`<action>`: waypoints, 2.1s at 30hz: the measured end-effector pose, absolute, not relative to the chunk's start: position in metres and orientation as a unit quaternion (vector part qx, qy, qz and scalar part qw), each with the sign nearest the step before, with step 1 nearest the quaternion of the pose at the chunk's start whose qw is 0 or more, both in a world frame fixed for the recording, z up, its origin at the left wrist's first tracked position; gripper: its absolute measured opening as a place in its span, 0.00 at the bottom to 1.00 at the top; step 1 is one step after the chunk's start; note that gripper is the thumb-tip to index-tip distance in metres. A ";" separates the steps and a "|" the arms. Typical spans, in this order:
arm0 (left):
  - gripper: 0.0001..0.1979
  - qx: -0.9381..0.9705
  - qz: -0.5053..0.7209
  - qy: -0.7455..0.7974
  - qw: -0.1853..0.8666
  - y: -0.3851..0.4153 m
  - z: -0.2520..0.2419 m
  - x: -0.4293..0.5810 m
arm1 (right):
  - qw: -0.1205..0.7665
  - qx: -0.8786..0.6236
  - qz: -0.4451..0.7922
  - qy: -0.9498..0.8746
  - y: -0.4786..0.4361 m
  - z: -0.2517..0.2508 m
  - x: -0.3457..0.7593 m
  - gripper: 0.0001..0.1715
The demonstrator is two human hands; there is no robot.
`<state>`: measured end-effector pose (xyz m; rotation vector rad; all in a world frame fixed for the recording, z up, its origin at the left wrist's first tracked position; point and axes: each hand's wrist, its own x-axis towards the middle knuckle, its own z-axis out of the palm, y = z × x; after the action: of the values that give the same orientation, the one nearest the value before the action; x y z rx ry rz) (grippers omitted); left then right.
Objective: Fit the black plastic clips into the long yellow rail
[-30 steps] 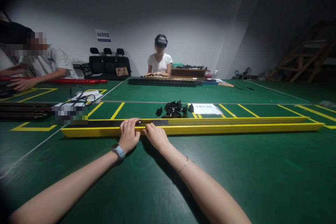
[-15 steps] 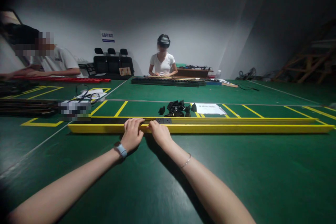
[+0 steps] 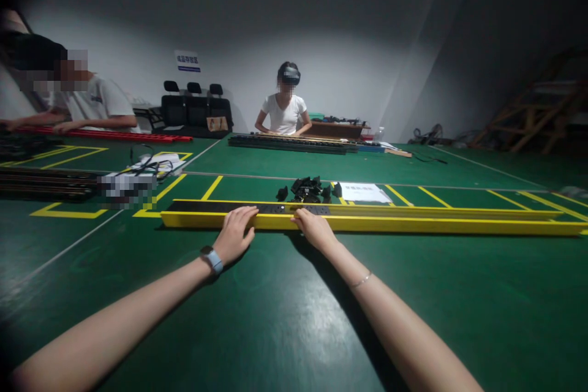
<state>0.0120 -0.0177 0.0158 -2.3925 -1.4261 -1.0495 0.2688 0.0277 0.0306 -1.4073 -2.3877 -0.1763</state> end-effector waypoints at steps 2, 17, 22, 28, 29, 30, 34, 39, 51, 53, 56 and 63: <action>0.24 -0.810 -0.342 -0.469 0.082 -0.017 0.015 0.013 | 0.186 -0.495 -0.056 -0.847 0.025 0.031 0.269 0.16; 0.25 -0.829 -0.284 -0.469 0.113 -0.014 0.014 0.018 | 0.256 -0.428 -0.049 -0.865 0.002 0.013 0.224 0.34; 0.25 -0.829 -0.280 -0.468 0.122 -0.014 0.014 0.018 | 0.265 -0.433 -0.036 -0.861 0.003 0.016 0.227 0.31; 0.26 -0.831 -0.277 -0.466 0.126 -0.014 0.014 0.018 | 0.277 -0.459 -0.043 -0.843 0.006 0.016 0.231 0.27; 0.26 -0.831 -0.278 -0.466 0.125 -0.015 0.014 0.018 | 0.282 -0.468 -0.046 -0.837 0.005 0.016 0.232 0.26; 0.26 -0.830 -0.278 -0.467 0.124 -0.015 0.014 0.018 | 0.286 -0.475 -0.048 -0.831 0.005 0.016 0.232 0.26; 0.26 -0.830 -0.279 -0.466 0.125 -0.014 0.013 0.018 | 0.287 -0.463 -0.042 -0.838 0.001 0.017 0.229 0.30; 0.26 -0.829 -0.281 -0.467 0.125 -0.015 0.014 0.019 | 0.272 -0.435 -0.028 -0.858 -0.001 0.015 0.225 0.30; 0.26 -0.830 -0.278 -0.467 0.126 -0.015 0.014 0.018 | 0.275 -0.467 -0.031 -0.840 0.000 0.013 0.224 0.26; 0.26 -0.830 -0.279 -0.467 0.126 -0.016 0.014 0.018 | 0.275 -0.468 -0.031 -0.839 0.000 0.014 0.224 0.25; 0.26 -0.829 -0.280 -0.468 0.125 -0.016 0.015 0.018 | 0.276 -0.478 -0.035 -0.833 -0.002 0.015 0.224 0.25; 0.26 -0.826 -0.288 -0.471 0.118 -0.015 0.014 0.019 | 0.263 -0.499 -0.047 -0.824 -0.003 0.017 0.223 0.22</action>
<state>0.0186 -0.0150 0.0144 -2.4163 -1.3776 -0.8413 0.2230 -0.0034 0.0173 -1.3503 -2.2281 -0.1273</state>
